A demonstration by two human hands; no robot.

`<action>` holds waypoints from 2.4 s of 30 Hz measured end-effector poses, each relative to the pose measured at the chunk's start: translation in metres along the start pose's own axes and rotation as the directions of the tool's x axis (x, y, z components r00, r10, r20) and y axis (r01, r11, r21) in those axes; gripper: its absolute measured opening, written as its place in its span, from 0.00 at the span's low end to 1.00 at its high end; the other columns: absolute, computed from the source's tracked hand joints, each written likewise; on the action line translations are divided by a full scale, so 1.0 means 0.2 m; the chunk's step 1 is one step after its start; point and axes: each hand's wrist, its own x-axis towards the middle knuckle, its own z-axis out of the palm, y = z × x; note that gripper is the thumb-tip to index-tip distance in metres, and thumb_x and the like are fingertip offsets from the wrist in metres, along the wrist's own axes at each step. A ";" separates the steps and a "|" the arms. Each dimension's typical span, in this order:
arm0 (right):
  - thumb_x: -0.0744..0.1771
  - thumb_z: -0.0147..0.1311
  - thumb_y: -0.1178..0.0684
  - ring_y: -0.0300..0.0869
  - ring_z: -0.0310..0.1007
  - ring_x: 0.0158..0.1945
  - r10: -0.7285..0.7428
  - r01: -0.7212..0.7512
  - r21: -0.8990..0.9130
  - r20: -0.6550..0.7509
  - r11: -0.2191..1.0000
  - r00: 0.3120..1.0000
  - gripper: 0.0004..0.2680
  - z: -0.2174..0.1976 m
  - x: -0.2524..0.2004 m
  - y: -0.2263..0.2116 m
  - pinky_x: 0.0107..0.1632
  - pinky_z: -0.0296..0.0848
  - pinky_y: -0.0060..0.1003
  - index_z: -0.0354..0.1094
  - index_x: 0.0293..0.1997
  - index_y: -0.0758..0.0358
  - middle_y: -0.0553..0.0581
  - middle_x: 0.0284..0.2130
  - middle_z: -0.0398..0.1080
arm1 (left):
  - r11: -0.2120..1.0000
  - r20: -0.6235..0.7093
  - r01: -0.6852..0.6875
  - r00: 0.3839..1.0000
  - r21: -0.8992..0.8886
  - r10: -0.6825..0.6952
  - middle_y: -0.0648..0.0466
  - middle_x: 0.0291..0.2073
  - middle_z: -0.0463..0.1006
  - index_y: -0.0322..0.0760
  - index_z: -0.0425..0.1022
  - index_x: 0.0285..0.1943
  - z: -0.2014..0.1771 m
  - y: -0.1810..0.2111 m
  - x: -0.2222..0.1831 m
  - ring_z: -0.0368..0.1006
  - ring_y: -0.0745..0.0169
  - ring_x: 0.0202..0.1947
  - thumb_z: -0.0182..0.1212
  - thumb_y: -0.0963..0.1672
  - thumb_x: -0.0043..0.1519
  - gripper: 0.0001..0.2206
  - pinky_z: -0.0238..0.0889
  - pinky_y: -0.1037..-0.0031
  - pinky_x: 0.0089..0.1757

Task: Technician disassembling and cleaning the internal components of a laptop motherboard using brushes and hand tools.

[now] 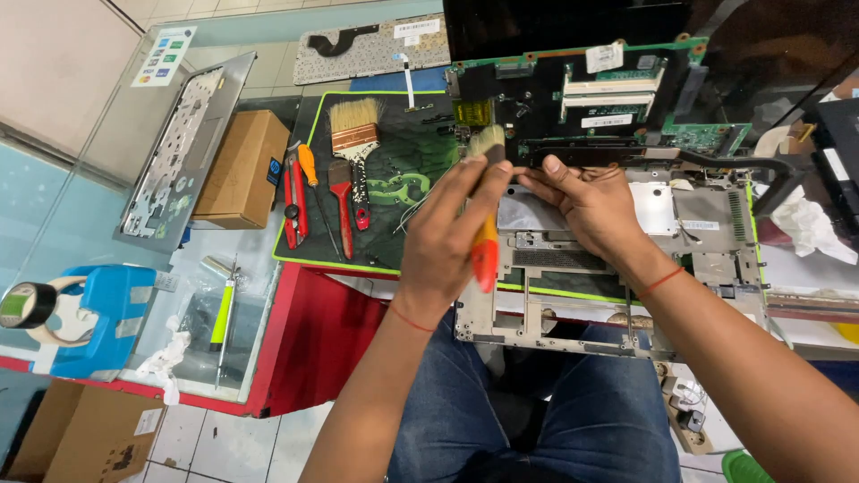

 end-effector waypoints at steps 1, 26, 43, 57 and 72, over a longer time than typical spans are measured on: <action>0.71 0.65 0.60 0.62 0.88 0.56 -0.004 0.004 0.002 0.000 1.000 1.000 0.08 0.00 -0.01 -0.01 0.67 0.91 0.46 0.76 0.33 0.73 0.73 0.41 0.83 | 1.000 0.001 -0.005 1.000 0.000 0.005 0.31 0.71 0.77 0.33 0.73 0.78 0.02 0.05 -0.01 0.78 0.27 0.72 0.59 0.40 0.79 0.17 0.73 0.44 0.74; 0.71 0.66 0.60 0.43 0.75 0.43 -0.030 0.028 -0.050 -0.049 0.998 0.998 0.19 -0.03 -0.01 0.06 0.58 0.89 0.41 0.57 0.21 0.53 0.46 0.24 0.62 | 1.000 -0.264 0.016 0.964 0.017 -0.011 0.41 0.73 0.78 0.39 0.68 0.82 0.17 0.08 0.17 0.81 0.39 0.74 0.73 0.35 0.78 0.26 0.83 0.53 0.73; 0.74 0.58 0.57 0.32 0.73 0.43 -0.066 0.176 -0.645 0.191 0.743 0.979 0.06 -0.35 0.14 0.25 0.56 0.74 0.32 0.63 0.45 0.49 0.42 0.36 0.69 | 0.895 0.015 -0.024 0.999 -0.446 0.034 0.37 0.71 0.78 0.27 0.73 0.75 0.24 0.30 0.24 0.76 0.35 0.75 0.62 0.36 0.78 0.16 0.73 0.52 0.77; 0.74 0.58 0.49 0.29 0.66 0.33 -0.153 0.090 -0.486 -0.091 0.869 0.984 0.11 -0.14 -0.04 0.04 0.34 0.65 0.30 0.75 0.32 0.51 0.43 0.28 0.75 | 0.890 0.023 -0.047 0.998 -0.453 0.065 0.39 0.75 0.77 0.40 0.67 0.82 0.20 0.32 0.38 0.79 0.37 0.76 0.45 0.53 0.85 0.23 0.79 0.53 0.78; 0.73 0.59 0.53 0.29 0.62 0.31 -0.193 0.120 -0.504 -0.095 0.855 0.977 0.12 -0.81 0.02 0.23 0.32 0.62 0.31 0.71 0.28 0.51 0.42 0.25 0.71 | 0.845 -0.256 0.181 0.902 -0.504 -0.346 0.43 0.60 0.85 0.31 0.80 0.66 0.13 0.41 0.53 0.85 0.51 0.62 0.66 0.41 0.77 0.11 0.84 0.67 0.65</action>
